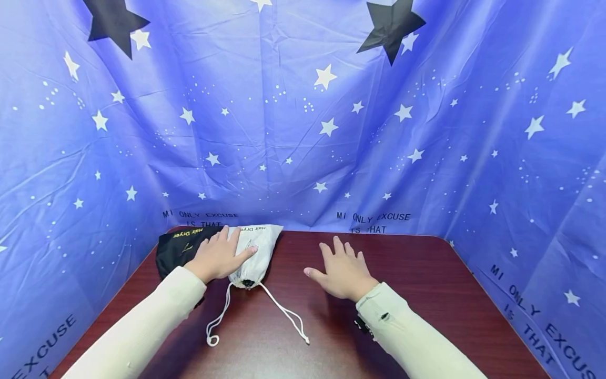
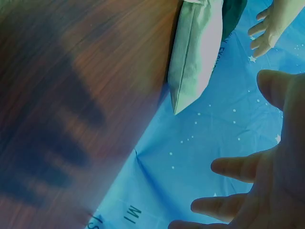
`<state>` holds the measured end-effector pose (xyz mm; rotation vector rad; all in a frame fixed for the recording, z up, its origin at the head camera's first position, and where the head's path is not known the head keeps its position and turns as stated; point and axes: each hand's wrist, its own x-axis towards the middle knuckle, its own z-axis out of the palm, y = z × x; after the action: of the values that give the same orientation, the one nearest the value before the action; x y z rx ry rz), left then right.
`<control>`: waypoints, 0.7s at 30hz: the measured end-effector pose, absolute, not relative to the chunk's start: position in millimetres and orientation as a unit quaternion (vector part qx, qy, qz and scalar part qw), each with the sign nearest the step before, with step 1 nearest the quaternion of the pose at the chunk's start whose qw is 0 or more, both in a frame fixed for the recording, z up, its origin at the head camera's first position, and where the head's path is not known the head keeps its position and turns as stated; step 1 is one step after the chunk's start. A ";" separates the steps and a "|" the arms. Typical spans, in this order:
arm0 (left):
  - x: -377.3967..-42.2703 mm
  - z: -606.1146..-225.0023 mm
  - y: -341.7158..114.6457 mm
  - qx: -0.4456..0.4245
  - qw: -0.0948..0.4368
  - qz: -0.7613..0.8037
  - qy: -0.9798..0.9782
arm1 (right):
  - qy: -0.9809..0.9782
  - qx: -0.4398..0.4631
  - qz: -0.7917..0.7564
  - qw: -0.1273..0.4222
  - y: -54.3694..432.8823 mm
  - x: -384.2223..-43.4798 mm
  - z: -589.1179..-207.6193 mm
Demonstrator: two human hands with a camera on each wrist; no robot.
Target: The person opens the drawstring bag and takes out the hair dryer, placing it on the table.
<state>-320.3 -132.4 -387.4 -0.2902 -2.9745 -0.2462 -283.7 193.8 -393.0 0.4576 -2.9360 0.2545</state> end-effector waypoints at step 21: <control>-326.6 -406.5 -138.1 -0.089 0.067 -0.101 -0.989 | -0.982 0.143 0.115 0.050 174.2 -294.3 -410.1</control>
<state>-326.6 -138.1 -406.5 -0.2670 -2.9802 -0.3031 -294.3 174.2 -410.1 0.4356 -2.9902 0.3500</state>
